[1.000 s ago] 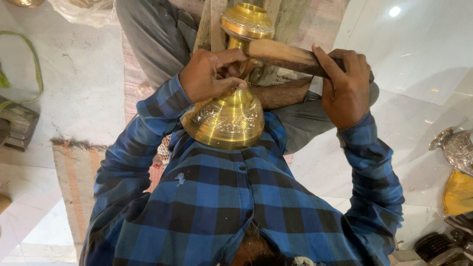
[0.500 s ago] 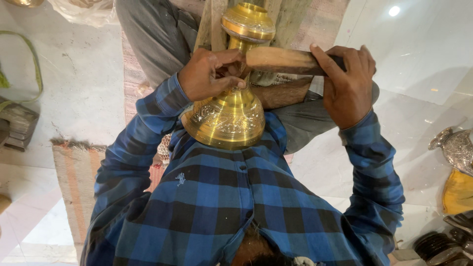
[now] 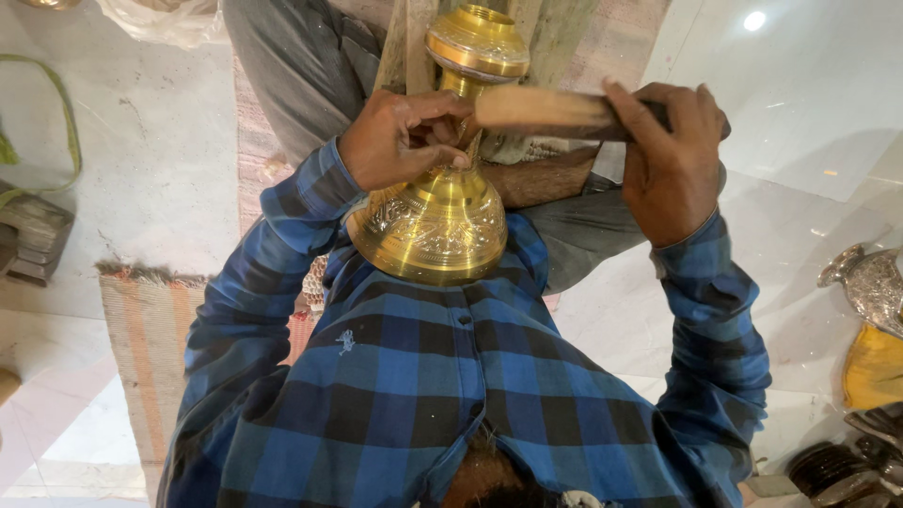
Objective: The person sits cross-legged on the floor with a brass vase held against a wooden block, and decorates its surface by driving a small chisel-like punch with a wooden mallet, repositioning the vase and punch repeatedly to work different areas of the engraved pattern.
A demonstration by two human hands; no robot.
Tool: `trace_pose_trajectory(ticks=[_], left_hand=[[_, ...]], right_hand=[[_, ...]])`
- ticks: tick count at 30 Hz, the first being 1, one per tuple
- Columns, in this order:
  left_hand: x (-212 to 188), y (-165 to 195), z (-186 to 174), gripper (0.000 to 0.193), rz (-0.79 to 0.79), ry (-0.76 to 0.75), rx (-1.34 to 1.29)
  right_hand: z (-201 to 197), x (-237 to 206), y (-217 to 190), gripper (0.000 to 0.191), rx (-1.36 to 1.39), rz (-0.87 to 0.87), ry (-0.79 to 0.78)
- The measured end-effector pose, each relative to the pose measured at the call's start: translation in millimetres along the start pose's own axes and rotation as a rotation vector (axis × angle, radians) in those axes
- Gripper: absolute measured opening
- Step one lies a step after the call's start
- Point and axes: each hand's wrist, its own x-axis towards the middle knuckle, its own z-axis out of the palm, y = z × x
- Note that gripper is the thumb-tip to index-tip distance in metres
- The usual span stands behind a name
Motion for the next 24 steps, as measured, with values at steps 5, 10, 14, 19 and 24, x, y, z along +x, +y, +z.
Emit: trace_pose_trajectory(ticks=[5,10,14,19,24], left_hand=[[0.1,0.6,-0.6,0.047,-0.003,-0.007,-0.050],[-1.1,-0.5,0.1,0.045,-0.003,-0.006,-0.042],[-1.0,-1.4,0.9,0.045,0.008,0.016,0.012],[-0.1,0.0,-0.8,0.043,-0.019,-0.002,-0.039],[0.2,1.3,-4.3,0.045,-0.019,-0.027,-0.030]], right_hand=[[1.3,4.9,-4.8,0.059,0.572,0.038,0.067],[2.1,5.7,-7.8,0.052,0.061,-0.039,0.054],[1.5,5.0,-6.8,0.053,-0.149,-0.117,-0.008],[2.8,5.6,-5.6,0.050,0.214,-0.008,0.054],[3.2,2.8,-3.2,0.065,-0.257,-0.141,0.061]])
